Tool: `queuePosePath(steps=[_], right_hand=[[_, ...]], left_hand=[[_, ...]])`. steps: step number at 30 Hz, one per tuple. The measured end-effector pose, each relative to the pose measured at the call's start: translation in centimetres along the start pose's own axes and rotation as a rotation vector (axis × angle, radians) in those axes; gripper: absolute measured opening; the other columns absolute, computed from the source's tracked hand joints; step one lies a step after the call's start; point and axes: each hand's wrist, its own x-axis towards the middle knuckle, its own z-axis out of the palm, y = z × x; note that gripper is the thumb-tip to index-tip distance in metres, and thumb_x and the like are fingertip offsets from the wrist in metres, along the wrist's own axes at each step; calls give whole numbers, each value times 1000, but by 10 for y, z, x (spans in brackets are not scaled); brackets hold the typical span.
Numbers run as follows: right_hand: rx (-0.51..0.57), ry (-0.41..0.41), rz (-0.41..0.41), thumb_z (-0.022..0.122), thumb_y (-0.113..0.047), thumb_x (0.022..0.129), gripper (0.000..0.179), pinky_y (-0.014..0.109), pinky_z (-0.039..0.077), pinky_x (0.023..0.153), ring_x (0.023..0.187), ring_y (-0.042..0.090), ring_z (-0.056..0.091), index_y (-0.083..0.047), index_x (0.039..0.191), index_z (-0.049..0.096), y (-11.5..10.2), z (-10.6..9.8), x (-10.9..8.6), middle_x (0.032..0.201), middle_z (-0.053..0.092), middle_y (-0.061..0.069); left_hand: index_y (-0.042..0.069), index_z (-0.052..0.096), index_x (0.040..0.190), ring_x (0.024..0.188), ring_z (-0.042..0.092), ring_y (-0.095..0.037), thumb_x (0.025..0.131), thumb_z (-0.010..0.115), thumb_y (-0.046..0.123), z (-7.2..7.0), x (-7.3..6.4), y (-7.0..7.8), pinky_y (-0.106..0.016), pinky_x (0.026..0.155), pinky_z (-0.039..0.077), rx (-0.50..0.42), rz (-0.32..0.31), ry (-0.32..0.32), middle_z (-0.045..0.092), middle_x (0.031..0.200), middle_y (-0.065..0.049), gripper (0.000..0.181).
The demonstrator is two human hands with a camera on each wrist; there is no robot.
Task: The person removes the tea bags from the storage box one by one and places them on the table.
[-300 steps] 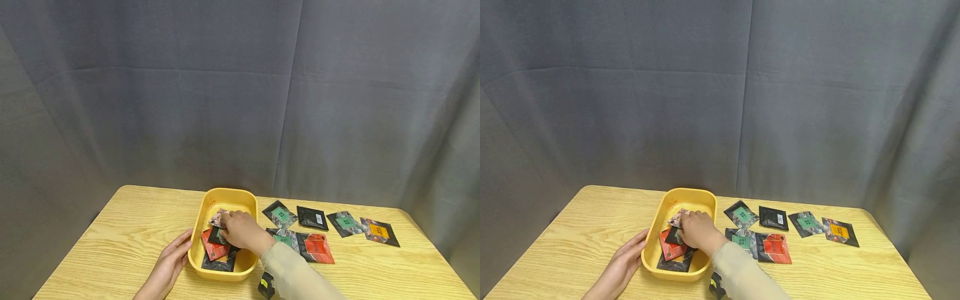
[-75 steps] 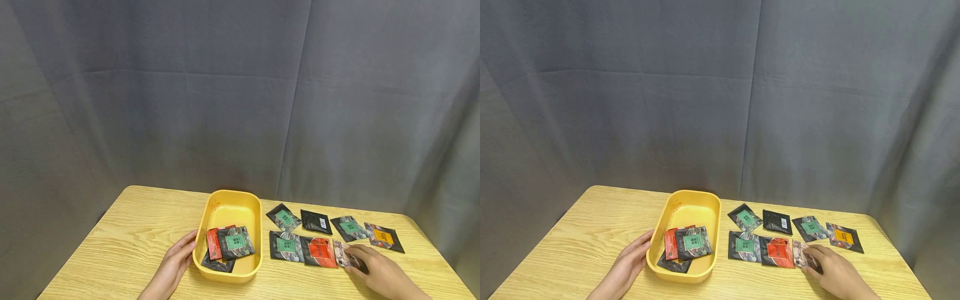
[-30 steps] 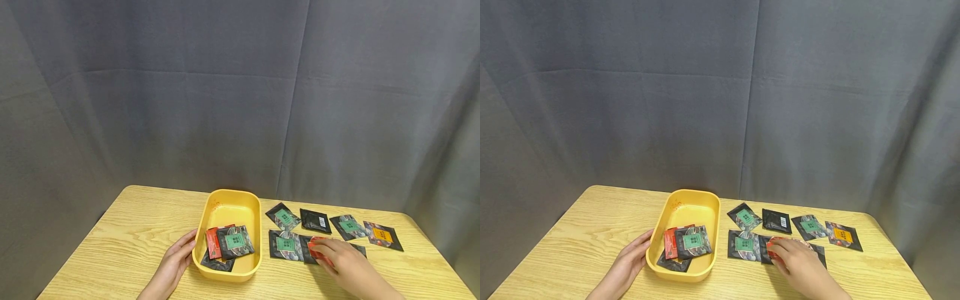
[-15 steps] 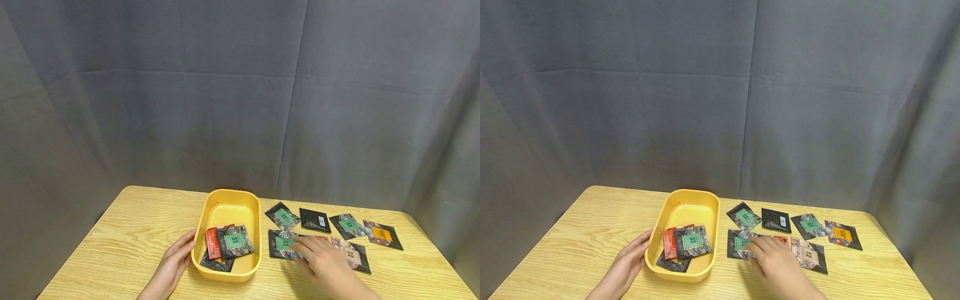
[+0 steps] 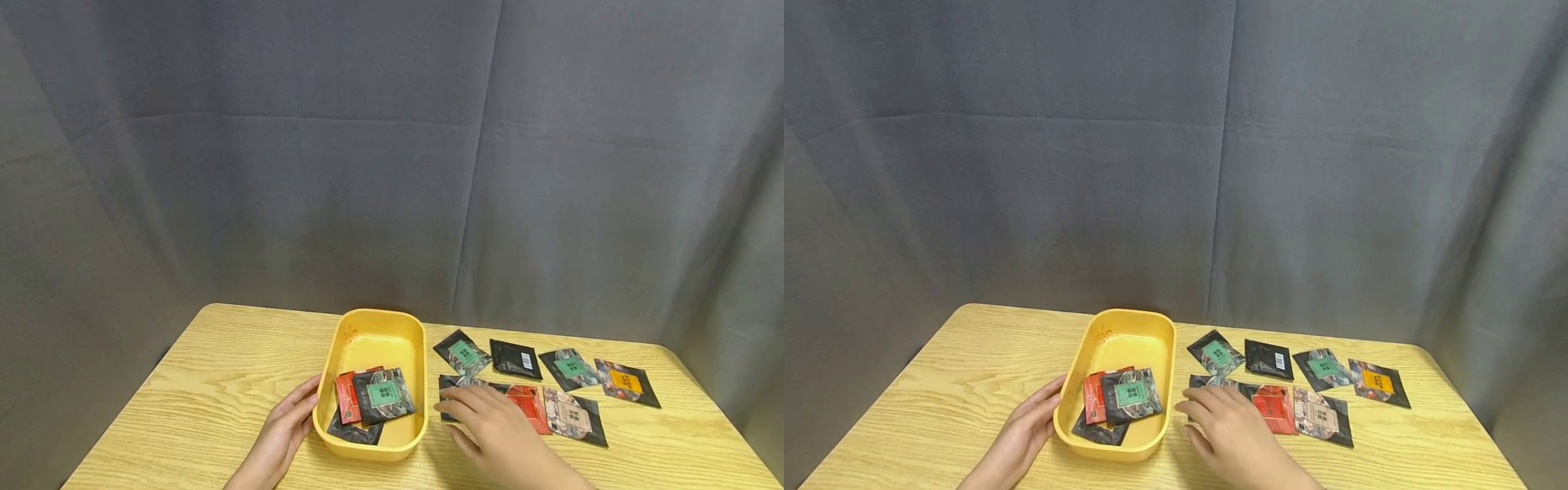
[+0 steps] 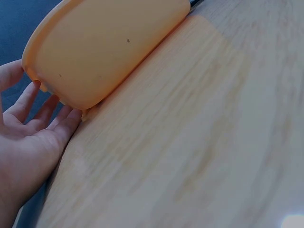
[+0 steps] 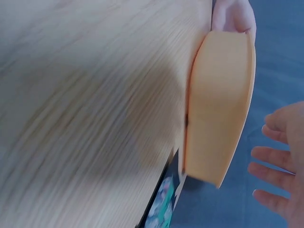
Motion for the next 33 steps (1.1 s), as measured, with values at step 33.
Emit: queuePosePath(steps=[33], right_hand=[[98, -134, 36, 69, -29, 95, 24, 41, 49, 98, 113, 17, 60, -19, 116, 71, -27, 27, 62, 122, 67, -1]], left_hand=[[-4, 31, 152, 136, 38, -28, 100, 55, 21, 0, 1, 0, -22, 97, 45, 23, -7, 3, 31, 155, -23, 62]])
